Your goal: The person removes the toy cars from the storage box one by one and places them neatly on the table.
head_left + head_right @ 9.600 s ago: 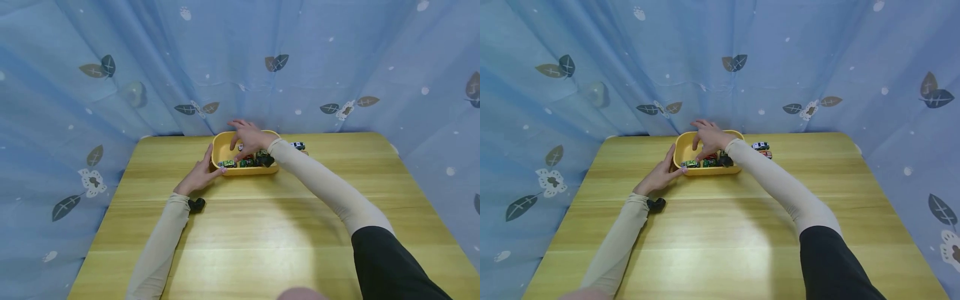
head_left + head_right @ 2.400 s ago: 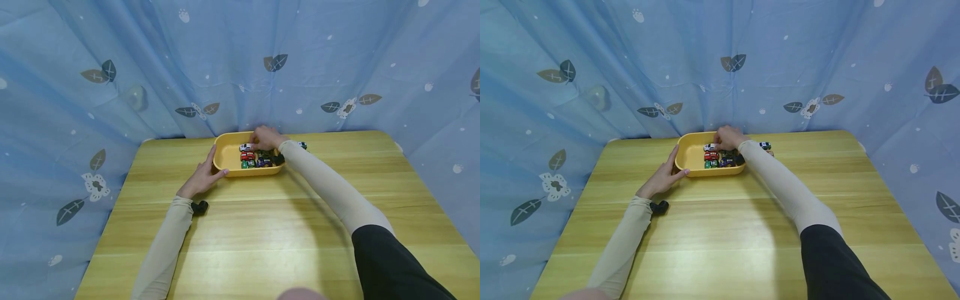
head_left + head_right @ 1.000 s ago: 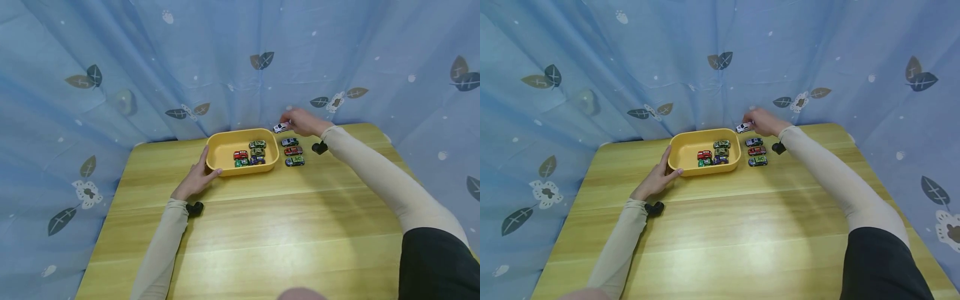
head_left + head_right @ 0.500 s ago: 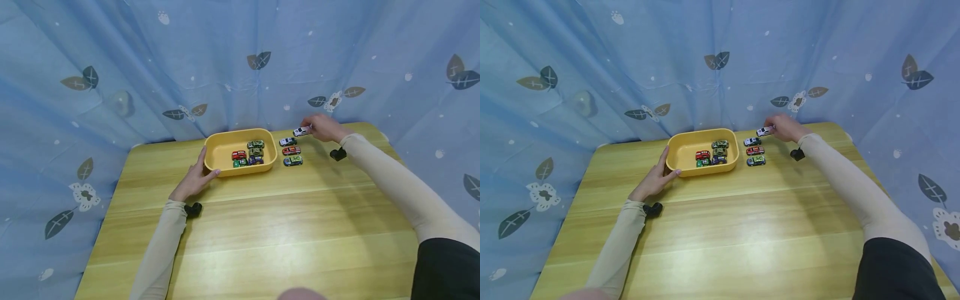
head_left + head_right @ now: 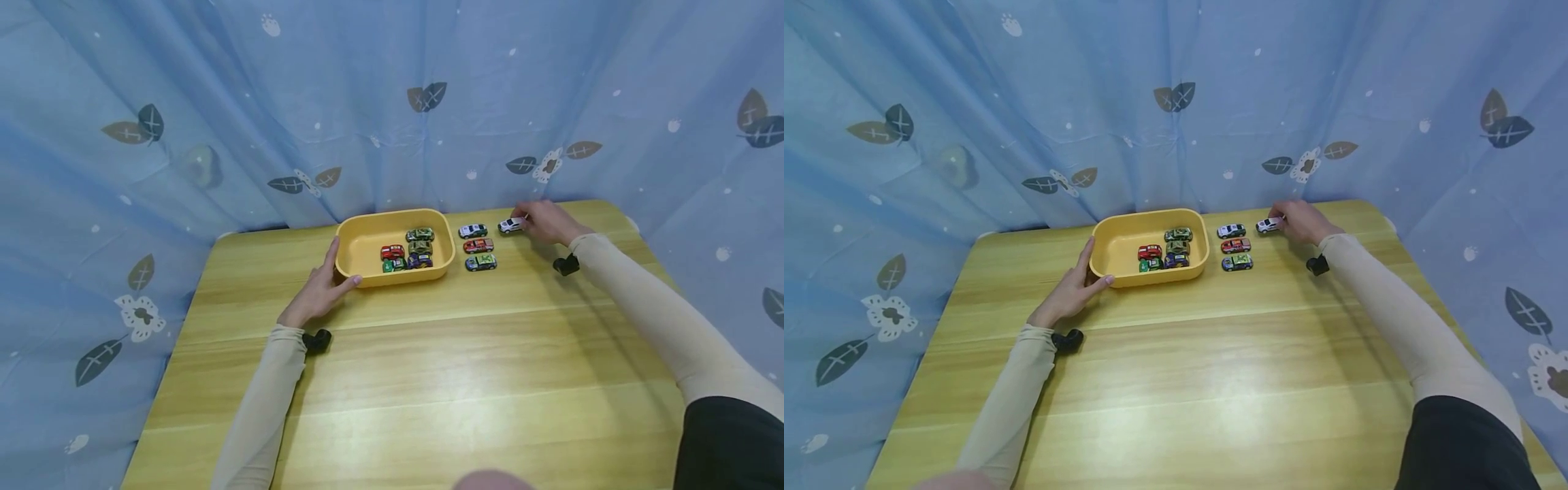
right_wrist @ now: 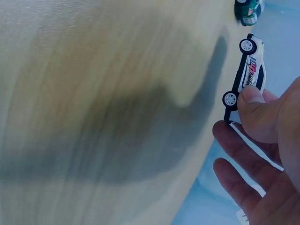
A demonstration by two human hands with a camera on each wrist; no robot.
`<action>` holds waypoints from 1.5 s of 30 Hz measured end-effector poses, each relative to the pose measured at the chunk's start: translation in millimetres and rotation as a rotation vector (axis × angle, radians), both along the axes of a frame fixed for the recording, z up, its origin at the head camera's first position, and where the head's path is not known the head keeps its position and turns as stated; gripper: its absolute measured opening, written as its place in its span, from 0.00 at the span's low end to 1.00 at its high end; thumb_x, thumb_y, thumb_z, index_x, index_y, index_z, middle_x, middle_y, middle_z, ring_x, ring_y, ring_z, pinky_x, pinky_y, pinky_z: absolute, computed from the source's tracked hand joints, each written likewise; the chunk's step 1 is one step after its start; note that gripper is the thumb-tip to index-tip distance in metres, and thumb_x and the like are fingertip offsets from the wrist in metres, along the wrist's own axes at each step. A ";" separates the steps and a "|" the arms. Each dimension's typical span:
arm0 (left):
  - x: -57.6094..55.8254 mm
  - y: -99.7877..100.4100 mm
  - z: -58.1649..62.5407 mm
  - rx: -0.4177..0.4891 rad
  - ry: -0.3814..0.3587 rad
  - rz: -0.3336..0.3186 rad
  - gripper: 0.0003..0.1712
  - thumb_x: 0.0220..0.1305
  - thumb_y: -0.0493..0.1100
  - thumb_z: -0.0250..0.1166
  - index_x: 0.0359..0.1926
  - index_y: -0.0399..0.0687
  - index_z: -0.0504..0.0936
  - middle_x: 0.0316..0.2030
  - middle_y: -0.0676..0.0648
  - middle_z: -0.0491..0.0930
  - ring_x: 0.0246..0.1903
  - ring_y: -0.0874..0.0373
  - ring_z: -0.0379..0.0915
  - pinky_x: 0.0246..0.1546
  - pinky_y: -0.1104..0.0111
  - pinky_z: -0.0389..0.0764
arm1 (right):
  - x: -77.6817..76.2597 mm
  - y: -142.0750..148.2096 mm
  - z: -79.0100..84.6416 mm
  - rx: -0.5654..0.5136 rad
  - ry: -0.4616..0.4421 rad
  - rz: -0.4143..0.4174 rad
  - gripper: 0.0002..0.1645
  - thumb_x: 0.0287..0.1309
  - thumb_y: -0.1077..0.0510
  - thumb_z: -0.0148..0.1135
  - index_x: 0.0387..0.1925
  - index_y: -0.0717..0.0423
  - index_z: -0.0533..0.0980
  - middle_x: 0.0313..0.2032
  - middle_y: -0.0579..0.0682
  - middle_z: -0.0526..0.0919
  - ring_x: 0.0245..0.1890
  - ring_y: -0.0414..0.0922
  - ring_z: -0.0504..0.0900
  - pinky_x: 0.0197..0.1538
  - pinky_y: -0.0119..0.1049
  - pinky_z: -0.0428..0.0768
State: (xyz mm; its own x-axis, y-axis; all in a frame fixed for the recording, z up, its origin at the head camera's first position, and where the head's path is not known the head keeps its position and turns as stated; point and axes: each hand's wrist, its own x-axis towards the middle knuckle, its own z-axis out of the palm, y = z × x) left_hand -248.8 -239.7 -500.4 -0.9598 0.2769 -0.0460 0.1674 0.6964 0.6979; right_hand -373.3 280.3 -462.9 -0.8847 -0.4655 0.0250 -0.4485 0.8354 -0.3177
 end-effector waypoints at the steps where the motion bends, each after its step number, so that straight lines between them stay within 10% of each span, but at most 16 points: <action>1: -0.4 0.0 -0.1 0.000 0.002 0.002 0.61 0.75 0.70 0.59 0.86 0.66 0.25 0.85 0.39 0.48 0.82 0.35 0.48 0.81 0.37 0.43 | -0.4 0.0 -1.2 0.002 -0.005 -0.010 0.12 0.71 0.69 0.59 0.52 0.67 0.81 0.50 0.67 0.87 0.51 0.66 0.86 0.59 0.63 0.81; 31: -4.0 2.4 -0.9 0.003 -0.002 0.003 0.63 0.72 0.75 0.58 0.85 0.67 0.23 0.86 0.44 0.41 0.84 0.37 0.41 0.82 0.38 0.33 | -2.8 -0.4 -16.6 0.039 -0.026 -0.109 0.18 0.75 0.64 0.59 0.62 0.65 0.78 0.55 0.69 0.85 0.55 0.67 0.83 0.61 0.64 0.79; 45: -0.2 0.1 -0.8 -0.007 0.002 -0.006 0.62 0.73 0.74 0.58 0.85 0.68 0.23 0.85 0.39 0.47 0.82 0.36 0.48 0.83 0.40 0.40 | -9.0 -10.3 10.0 -0.030 -0.123 -0.127 0.43 0.80 0.52 0.57 0.82 0.66 0.49 0.72 0.78 0.65 0.68 0.74 0.71 0.68 0.71 0.71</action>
State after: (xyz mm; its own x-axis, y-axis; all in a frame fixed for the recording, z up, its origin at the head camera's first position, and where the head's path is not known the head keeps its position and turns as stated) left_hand -249.0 -239.5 -501.3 -0.9582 0.2823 -0.0457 0.1732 0.7001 0.6927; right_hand -382.3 269.9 -452.9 -0.9337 -0.3501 -0.0748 -0.2960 0.8725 -0.3888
